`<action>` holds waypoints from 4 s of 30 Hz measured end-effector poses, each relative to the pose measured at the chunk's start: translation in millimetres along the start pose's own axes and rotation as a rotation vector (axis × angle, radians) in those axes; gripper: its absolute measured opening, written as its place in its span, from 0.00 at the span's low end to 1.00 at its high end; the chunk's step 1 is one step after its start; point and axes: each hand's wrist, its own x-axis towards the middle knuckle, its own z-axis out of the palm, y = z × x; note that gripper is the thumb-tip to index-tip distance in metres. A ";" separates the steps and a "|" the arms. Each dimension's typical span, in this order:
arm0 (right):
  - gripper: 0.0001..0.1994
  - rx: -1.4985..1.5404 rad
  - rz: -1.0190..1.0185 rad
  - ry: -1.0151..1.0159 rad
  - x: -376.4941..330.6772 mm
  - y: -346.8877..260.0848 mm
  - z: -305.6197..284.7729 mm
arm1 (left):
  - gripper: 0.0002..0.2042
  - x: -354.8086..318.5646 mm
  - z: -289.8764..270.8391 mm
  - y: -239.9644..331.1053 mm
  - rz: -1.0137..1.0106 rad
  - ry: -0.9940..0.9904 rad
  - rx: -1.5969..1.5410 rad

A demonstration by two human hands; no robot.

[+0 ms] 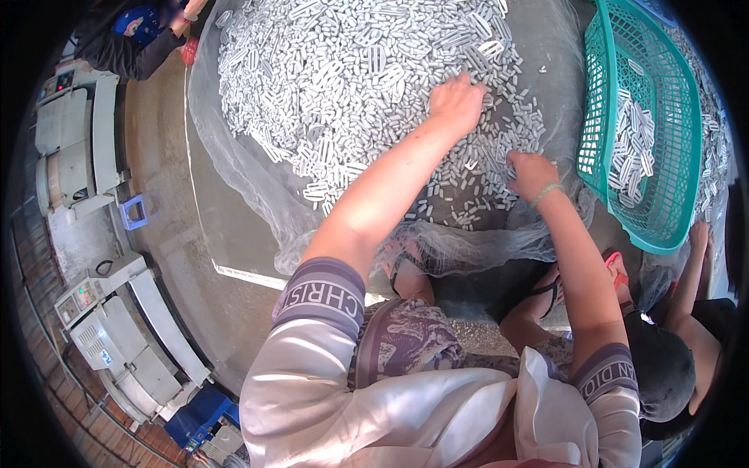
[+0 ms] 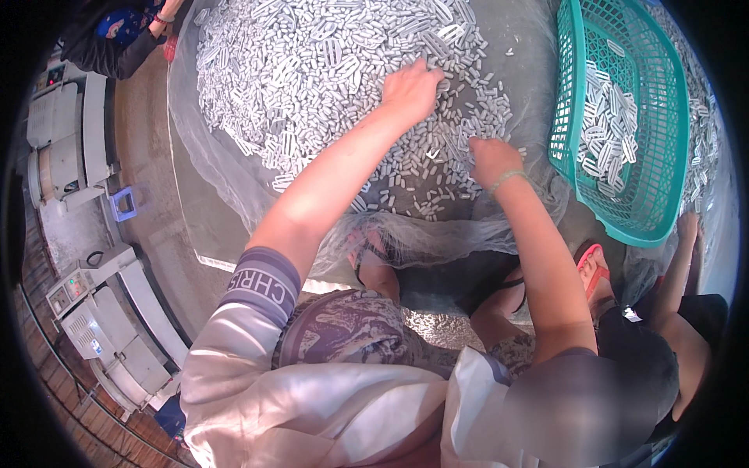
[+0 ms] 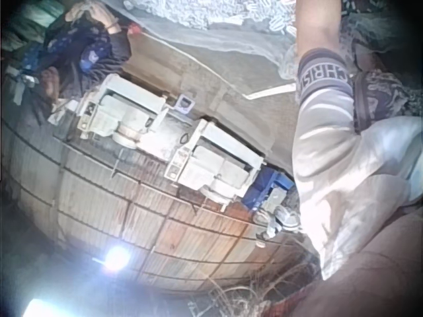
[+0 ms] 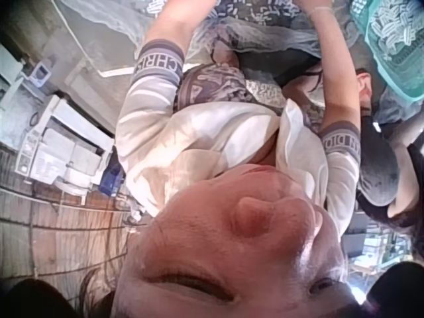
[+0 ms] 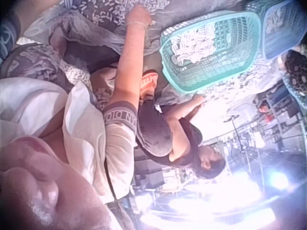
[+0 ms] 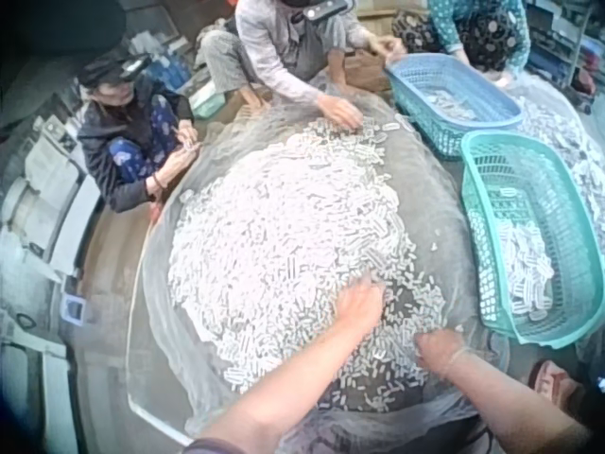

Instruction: The person sits on the floor and sorts small, silver-colored metal parts from a large pile on a plastic sheet into a green basket. They pick up handfuls of parts, separate them, and place the selected pieces into the basket.

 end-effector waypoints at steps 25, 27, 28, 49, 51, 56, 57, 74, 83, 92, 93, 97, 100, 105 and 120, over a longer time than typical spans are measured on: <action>0.15 0.216 0.139 0.408 16.5 36.0 -16.0 | 0.11 -56.7 -14.8 3.6 0.080 -0.150 -0.244; 0.15 0.279 0.157 0.397 20.5 37.4 -18.4 | 0.11 -56.8 -13.3 7.8 0.146 -0.165 -0.137; 0.15 0.308 0.176 0.350 22.0 37.2 -19.3 | 0.11 -59.0 0.0 5.7 0.187 -0.120 -0.067; 0.22 0.386 -0.190 0.652 50.4 56.8 32.4 | 0.27 44.1 -123.8 173.6 0.134 -0.558 -2.124; 0.21 0.413 -0.229 0.815 53.6 55.6 23.6 | 0.33 45.7 -128.9 173.8 0.094 -0.374 -2.003; 0.15 0.400 0.018 0.596 12.6 22.4 -58.4 | 0.14 52.2 -43.6 80.1 0.028 0.093 -0.956; 0.15 0.368 0.031 0.560 1.4 18.6 -76.9 | 0.10 40.2 -19.0 63.0 0.055 0.155 -0.698; 0.13 -0.078 -0.187 0.060 -12.7 -0.6 -80.4 | 0.12 -46.2 16.4 11.6 0.059 -0.312 -0.433; 0.06 -0.291 -0.077 0.197 -3.3 8.6 30.4 | 0.10 -76.8 -31.5 -33.9 0.017 -0.201 -0.411; 0.09 -0.279 -0.121 0.076 1.9 19.3 23.8 | 0.10 -108.5 -3.1 12.9 0.247 -0.270 -0.258; 0.10 -0.240 -0.130 0.087 0.7 18.9 20.0 | 0.11 -108.1 -10.0 11.5 0.186 -0.374 -0.309; 0.12 -0.231 -0.164 0.140 -3.6 20.9 19.5 | 0.15 -92.6 -27.7 -8.7 -0.132 -0.349 -0.372; 0.10 -0.261 -0.139 0.185 2.0 18.4 28.3 | 0.15 -91.0 -12.4 -7.6 -0.014 -0.307 -0.388; 0.08 -0.199 -0.130 0.238 1.5 17.7 29.5 | 0.22 -109.1 9.0 26.1 0.054 -0.457 -0.221; 0.10 0.586 0.013 0.066 21.1 22.8 9.8 | 0.10 -86.6 9.1 -11.1 -0.360 -0.635 -1.198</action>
